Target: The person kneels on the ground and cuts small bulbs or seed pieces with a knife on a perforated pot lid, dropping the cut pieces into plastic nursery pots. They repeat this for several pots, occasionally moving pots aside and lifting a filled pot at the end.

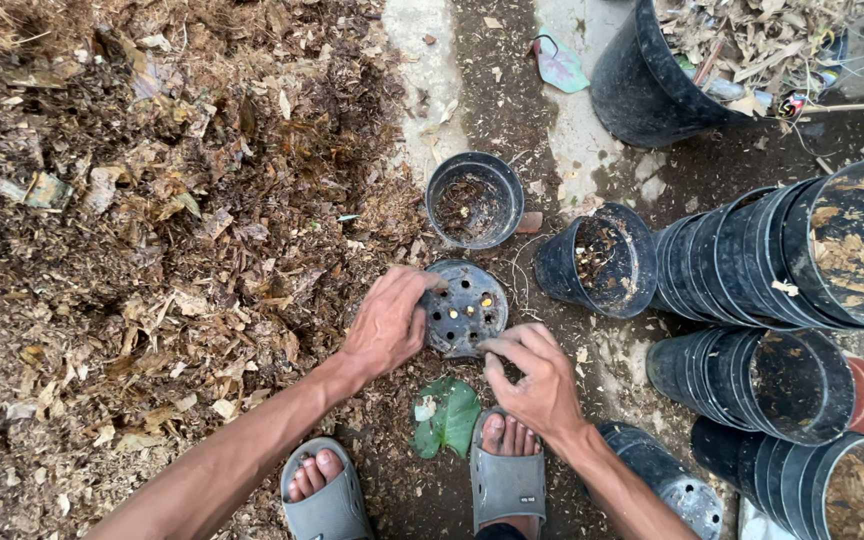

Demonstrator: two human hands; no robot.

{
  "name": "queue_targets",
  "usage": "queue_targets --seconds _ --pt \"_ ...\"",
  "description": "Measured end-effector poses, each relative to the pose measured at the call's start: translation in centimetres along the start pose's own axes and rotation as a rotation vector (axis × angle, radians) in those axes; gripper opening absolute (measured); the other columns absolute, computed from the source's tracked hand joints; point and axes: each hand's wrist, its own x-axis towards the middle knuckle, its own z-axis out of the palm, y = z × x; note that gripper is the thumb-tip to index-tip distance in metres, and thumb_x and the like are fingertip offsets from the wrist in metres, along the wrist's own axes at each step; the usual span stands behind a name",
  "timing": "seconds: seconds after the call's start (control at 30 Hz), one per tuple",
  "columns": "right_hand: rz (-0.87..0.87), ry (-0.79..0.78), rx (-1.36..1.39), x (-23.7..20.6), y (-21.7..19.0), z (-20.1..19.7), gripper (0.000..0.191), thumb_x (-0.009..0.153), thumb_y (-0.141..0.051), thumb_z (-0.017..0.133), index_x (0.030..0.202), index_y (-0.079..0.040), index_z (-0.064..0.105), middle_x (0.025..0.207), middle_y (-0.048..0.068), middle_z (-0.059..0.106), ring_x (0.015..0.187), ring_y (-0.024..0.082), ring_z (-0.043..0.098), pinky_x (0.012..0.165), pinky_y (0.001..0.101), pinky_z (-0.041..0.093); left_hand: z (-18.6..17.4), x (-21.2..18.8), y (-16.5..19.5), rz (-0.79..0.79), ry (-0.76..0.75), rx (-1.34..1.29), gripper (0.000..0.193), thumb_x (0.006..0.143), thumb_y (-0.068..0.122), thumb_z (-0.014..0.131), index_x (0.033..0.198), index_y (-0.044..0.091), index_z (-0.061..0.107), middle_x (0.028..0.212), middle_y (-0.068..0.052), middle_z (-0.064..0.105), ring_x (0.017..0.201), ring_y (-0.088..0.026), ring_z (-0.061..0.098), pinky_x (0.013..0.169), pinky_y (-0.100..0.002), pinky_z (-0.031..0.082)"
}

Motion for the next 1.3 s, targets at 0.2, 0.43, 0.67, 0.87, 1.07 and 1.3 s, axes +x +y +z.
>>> queue_targets --seconds 0.2,0.43,0.67,0.87,1.07,1.3 --pt "-0.024 -0.025 0.037 1.9 -0.7 0.0 0.014 0.08 -0.006 0.069 0.091 -0.005 0.078 0.092 0.008 0.073 0.093 0.022 0.068 0.086 0.0383 0.056 0.3 -0.1 0.1 -0.046 -0.007 -0.027 0.051 0.077 -0.018 0.05 0.121 0.007 0.057 0.102 -0.011 0.063 0.096 -0.025 0.062 0.091 -0.041 0.056" --pt "0.003 0.035 -0.029 2.9 -1.3 0.0 0.013 0.08 -0.01 0.071 0.091 -0.007 0.077 0.103 0.009 0.072 0.1 0.024 0.065 0.091 0.0401 0.053 0.1 -0.4 -0.2 -0.063 0.05 -0.06 0.052 0.077 -0.019 0.047 0.12 0.006 0.06 0.104 -0.011 0.065 0.099 -0.026 0.063 0.094 -0.042 0.056" --pt "-0.172 0.064 -0.233 4.1 -1.4 0.0 0.023 0.081 -0.019 0.078 0.1 -0.007 0.077 0.123 0.014 0.065 0.116 0.029 0.058 0.098 0.0471 0.045 -0.1 -0.6 0.2 -0.09 0.036 -0.07 0.051 0.076 -0.019 0.047 0.118 0.007 0.059 0.104 -0.011 0.065 0.099 -0.026 0.062 0.094 -0.041 0.056" --pt "-0.196 -0.046 -0.318 5.6 -1.4 1.6 0.028 0.079 -0.021 0.079 0.102 -0.005 0.077 0.143 0.021 0.055 0.133 0.036 0.048 0.109 0.0537 0.04 -0.8 -0.5 0.6 -0.109 0.045 -0.085 0.048 0.076 -0.018 0.048 0.117 0.006 0.059 0.106 -0.012 0.066 0.103 -0.029 0.062 0.095 -0.045 0.054" --pt "-0.09 -0.048 -0.196 5.9 -1.9 0.8 0.013 0.076 -0.017 0.078 0.085 -0.006 0.079 0.142 0.018 0.058 0.136 0.034 0.047 0.113 0.0533 0.037 -1.0 -0.2 0.1 -0.082 0.105 -0.083 0.046 0.079 -0.016 0.05 0.117 0.007 0.06 0.111 -0.013 0.068 0.108 -0.029 0.064 0.099 -0.044 0.053" --pt "0.045 0.274 -0.102 5.1 0.1 -6.3 0.011 0.088 -0.013 0.076 0.098 -0.009 0.078 0.118 0.011 0.075 0.112 0.023 0.071 0.1 0.038 0.057 -0.5 -0.5 -0.3 0.029 0.037 0.017 0.031 0.088 -0.002 0.056 0.117 0.007 0.06 0.114 -0.013 0.068 0.11 -0.026 0.062 0.099 -0.045 0.051"
